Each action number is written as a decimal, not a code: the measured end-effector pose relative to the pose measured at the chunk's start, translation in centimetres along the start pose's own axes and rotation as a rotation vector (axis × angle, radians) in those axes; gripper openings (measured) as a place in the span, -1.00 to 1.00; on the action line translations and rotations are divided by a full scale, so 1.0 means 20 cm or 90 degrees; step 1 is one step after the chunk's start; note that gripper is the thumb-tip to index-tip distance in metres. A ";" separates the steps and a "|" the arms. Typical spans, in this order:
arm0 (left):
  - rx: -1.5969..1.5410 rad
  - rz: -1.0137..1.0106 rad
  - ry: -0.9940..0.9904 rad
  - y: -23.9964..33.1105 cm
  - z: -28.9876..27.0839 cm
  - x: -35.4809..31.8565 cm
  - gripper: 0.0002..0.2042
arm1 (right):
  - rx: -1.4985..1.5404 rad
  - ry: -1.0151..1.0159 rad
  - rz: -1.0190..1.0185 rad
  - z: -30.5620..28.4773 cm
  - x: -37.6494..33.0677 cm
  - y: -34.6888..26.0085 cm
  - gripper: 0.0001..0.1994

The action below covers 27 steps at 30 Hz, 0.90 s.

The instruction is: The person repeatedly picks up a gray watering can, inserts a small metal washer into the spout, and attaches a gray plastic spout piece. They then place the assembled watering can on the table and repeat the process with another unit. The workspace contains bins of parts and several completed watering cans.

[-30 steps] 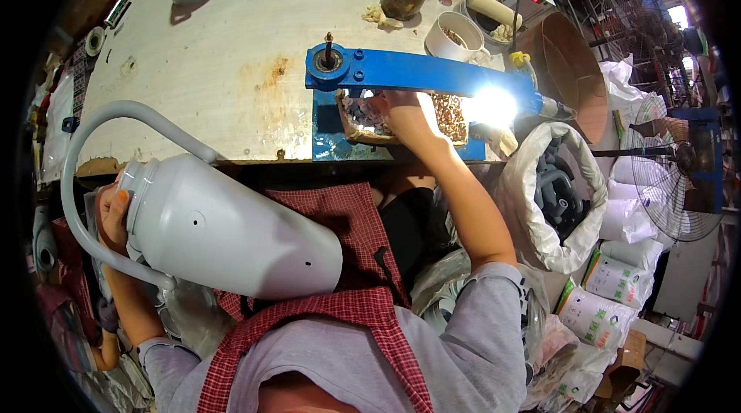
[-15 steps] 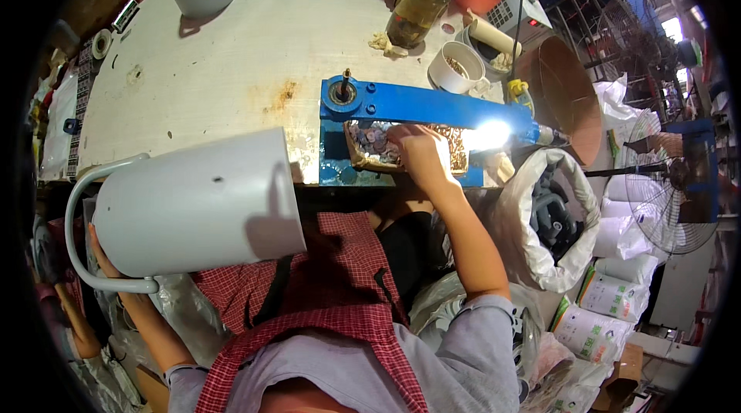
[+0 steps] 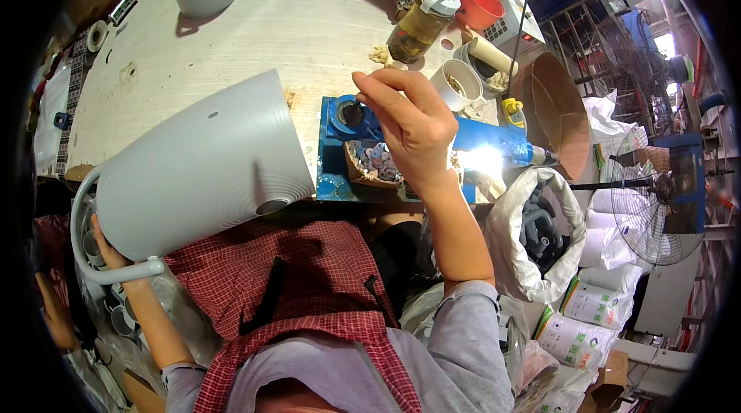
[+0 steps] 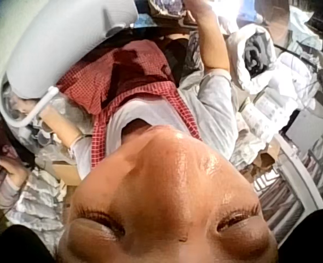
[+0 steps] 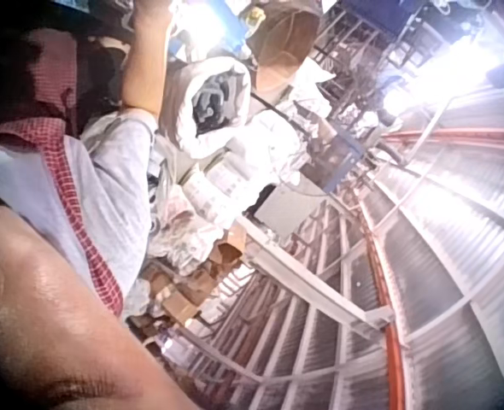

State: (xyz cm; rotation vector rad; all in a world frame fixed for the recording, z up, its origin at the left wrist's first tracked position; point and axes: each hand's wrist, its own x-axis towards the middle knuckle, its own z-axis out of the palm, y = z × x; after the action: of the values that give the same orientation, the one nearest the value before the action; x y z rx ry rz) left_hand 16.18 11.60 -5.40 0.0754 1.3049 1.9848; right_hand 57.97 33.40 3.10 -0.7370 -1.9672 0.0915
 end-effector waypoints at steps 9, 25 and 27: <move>0.015 0.000 -0.046 -0.03 0.02 -0.01 -0.60 | -0.116 -0.051 -0.097 -0.01 -0.03 0.01 -0.55; 0.154 0.152 -0.166 -0.32 0.79 -0.17 -0.60 | 0.322 0.174 0.552 -0.28 -0.57 -0.06 -0.70; 0.094 0.146 -0.239 -0.49 0.93 -0.23 -0.66 | 0.459 0.311 0.533 -0.35 -0.65 0.01 -0.69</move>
State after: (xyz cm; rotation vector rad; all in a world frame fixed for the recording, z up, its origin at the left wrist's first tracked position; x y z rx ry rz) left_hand 32.80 25.06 -2.92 0.6623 1.2322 1.9365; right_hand 68.12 24.93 -3.56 -0.9200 -0.9467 0.9682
